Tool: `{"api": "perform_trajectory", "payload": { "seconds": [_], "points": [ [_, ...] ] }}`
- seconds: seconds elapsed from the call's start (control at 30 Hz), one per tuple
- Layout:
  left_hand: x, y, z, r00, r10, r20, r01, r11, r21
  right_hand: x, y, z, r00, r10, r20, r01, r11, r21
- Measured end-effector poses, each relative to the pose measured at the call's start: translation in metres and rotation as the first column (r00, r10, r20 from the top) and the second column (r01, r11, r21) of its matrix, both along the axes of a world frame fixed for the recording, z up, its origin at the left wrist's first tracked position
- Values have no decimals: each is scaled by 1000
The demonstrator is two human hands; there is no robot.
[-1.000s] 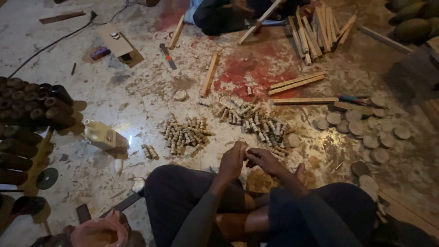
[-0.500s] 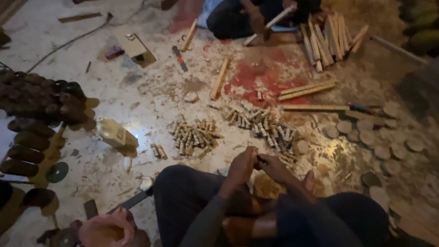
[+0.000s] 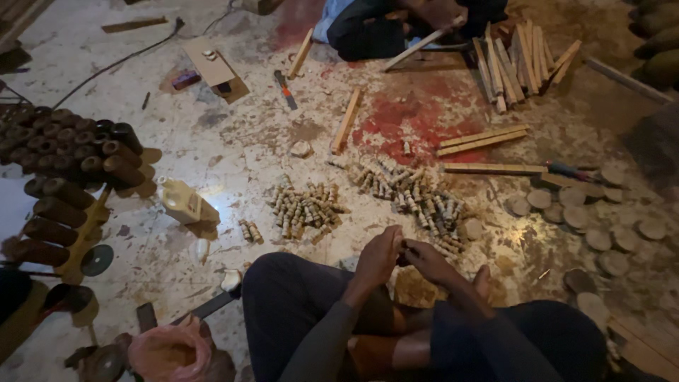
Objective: The person sits on the floor and repeatedly picks up small wooden pieces, joining them by hand. They place the assembled pieces into a growing pile on the floor. Another person works with longer wooden planks in the background.
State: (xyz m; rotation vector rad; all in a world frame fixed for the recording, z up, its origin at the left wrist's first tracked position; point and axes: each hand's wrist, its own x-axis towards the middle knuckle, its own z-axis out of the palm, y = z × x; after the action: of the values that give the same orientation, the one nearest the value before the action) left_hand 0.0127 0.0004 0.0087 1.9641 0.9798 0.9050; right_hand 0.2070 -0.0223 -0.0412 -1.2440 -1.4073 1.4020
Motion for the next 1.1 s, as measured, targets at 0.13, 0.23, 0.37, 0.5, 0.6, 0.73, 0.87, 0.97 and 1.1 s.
{"api": "perform_trajectory", "payload": {
  "seconds": [0.13, 0.23, 0.37, 0.5, 0.6, 0.73, 0.87, 0.97, 1.1],
  "points": [
    [1, 4, -12, 999, -33, 21, 27, 971, 238, -2, -6, 6, 924, -155, 349, 92, 977, 190],
    [8, 3, -24, 996, 42, 80, -42, 999, 0, -8, -15, 21, 809, -247, 533, 72, 942, 327],
    [10, 4, -22, 989, 108, 105, -90, 982, -169, -12, -15, 31, 821, -259, 509, 20, 904, 427],
    [5, 2, 3, 998, 62, 15, -60, 992, -112, -7, -9, 28, 911, -74, 405, -15, 977, 213],
    [1, -5, 18, 999, 8, 50, -1, 991, -134, -5, -9, 27, 901, -72, 427, -15, 980, 197],
    [5, -2, 14, 990, -7, 141, 36, 979, -201, -9, -12, 37, 869, -217, 445, 86, 951, 296],
    [9, 2, -11, 988, 19, 155, 11, 982, -188, -15, -17, 49, 839, -312, 446, 127, 909, 397],
    [12, 2, -23, 982, 87, 168, -49, 973, -224, -15, -19, 51, 741, -314, 594, 39, 903, 428],
    [7, 1, -19, 999, 41, 24, -31, 946, -324, -11, -19, 37, 818, -243, 522, 46, 931, 361]
  ]
}}
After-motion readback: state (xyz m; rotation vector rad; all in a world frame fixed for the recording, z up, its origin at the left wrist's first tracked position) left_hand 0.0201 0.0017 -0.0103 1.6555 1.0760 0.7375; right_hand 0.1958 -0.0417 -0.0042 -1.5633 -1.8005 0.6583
